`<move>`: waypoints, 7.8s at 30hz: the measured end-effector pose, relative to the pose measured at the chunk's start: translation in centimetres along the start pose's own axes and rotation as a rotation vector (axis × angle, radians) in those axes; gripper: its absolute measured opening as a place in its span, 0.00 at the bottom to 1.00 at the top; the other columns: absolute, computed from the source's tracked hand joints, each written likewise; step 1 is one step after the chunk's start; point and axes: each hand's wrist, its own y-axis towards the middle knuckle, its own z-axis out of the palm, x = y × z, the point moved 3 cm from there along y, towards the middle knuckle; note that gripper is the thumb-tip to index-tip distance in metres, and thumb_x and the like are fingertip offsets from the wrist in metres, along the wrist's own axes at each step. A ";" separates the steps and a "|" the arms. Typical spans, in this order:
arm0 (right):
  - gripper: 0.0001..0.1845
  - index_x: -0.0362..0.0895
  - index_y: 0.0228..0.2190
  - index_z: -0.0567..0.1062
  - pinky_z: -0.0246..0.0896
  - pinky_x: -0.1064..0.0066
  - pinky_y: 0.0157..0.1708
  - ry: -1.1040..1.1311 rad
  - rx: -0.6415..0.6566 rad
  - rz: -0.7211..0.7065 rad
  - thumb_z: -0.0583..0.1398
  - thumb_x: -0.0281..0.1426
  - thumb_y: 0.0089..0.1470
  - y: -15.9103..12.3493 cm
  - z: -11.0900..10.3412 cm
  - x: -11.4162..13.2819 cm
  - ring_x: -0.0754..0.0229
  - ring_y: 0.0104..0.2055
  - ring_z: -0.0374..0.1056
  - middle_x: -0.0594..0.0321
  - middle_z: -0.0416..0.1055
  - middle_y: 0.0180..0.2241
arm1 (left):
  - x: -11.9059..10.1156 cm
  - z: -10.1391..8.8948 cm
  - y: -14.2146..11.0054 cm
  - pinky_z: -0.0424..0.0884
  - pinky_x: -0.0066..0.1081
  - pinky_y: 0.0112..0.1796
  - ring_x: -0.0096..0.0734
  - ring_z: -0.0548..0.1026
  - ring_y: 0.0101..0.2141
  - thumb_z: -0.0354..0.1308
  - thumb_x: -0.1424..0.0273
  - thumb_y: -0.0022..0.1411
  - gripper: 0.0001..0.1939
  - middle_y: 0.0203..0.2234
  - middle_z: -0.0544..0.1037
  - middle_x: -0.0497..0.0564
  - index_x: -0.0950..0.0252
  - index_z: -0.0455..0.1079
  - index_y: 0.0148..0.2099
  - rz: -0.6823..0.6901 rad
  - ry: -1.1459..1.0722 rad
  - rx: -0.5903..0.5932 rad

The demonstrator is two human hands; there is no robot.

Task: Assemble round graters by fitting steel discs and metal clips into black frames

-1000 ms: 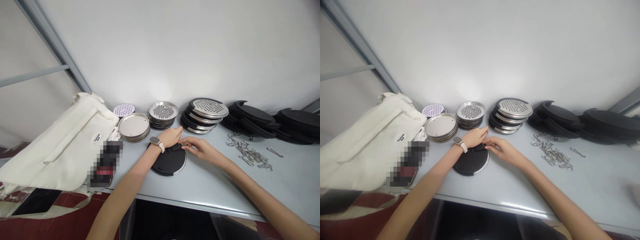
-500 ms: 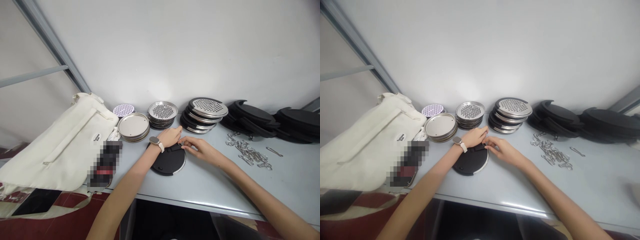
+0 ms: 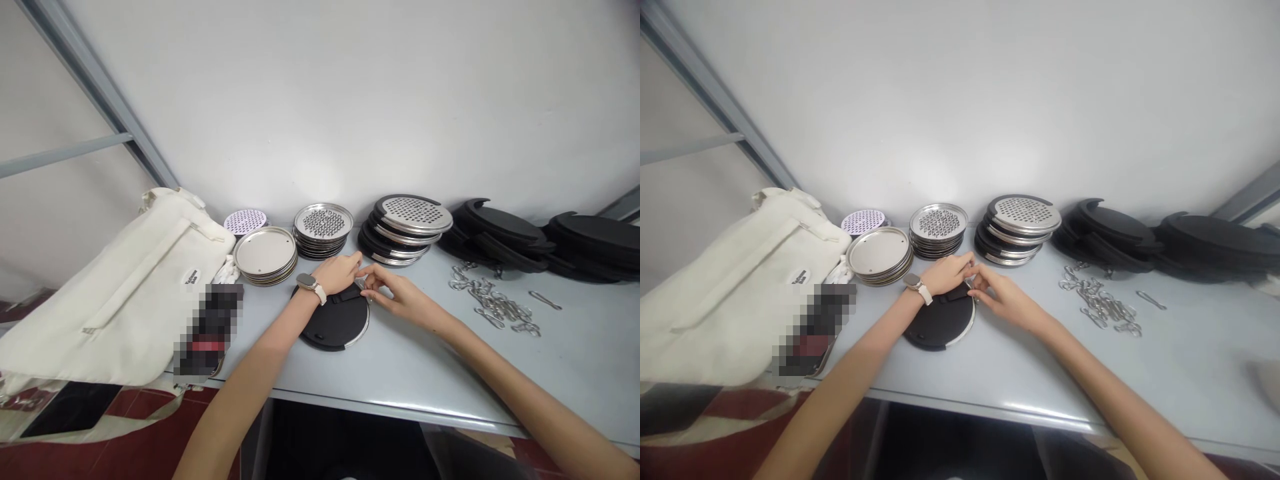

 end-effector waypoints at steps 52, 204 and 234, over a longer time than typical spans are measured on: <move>0.06 0.48 0.37 0.60 0.52 0.72 0.26 -0.090 -0.204 0.104 0.47 0.35 0.61 0.2 1.4 -1.2 0.63 0.23 0.56 0.70 0.59 0.21 | 0.0 -1.5 -1.1 0.54 0.27 0.27 0.25 0.61 0.22 0.56 0.65 0.49 0.12 0.17 0.66 0.44 0.64 0.59 0.22 0.095 -0.214 0.070; 0.21 0.45 0.23 0.59 0.45 0.72 0.23 -0.099 0.184 0.141 0.47 0.45 0.60 -0.2 -0.1 -1.3 0.66 0.23 0.49 0.70 0.52 0.20 | 0.1 -1.0 -0.8 0.64 0.24 0.30 0.22 0.66 0.28 0.61 0.71 0.47 0.11 0.32 0.68 0.47 0.66 0.63 0.34 0.266 -0.564 0.101; 0.17 0.44 0.27 0.64 0.49 0.72 0.26 -0.213 0.108 0.030 0.47 0.40 0.61 0.0 -0.2 -1.9 0.65 0.23 0.54 0.66 0.61 0.22 | -0.2 -1.2 -0.7 0.64 0.26 0.31 0.23 0.67 0.27 0.61 0.74 0.48 0.10 0.30 0.68 0.47 0.67 0.65 0.34 0.248 -0.631 0.073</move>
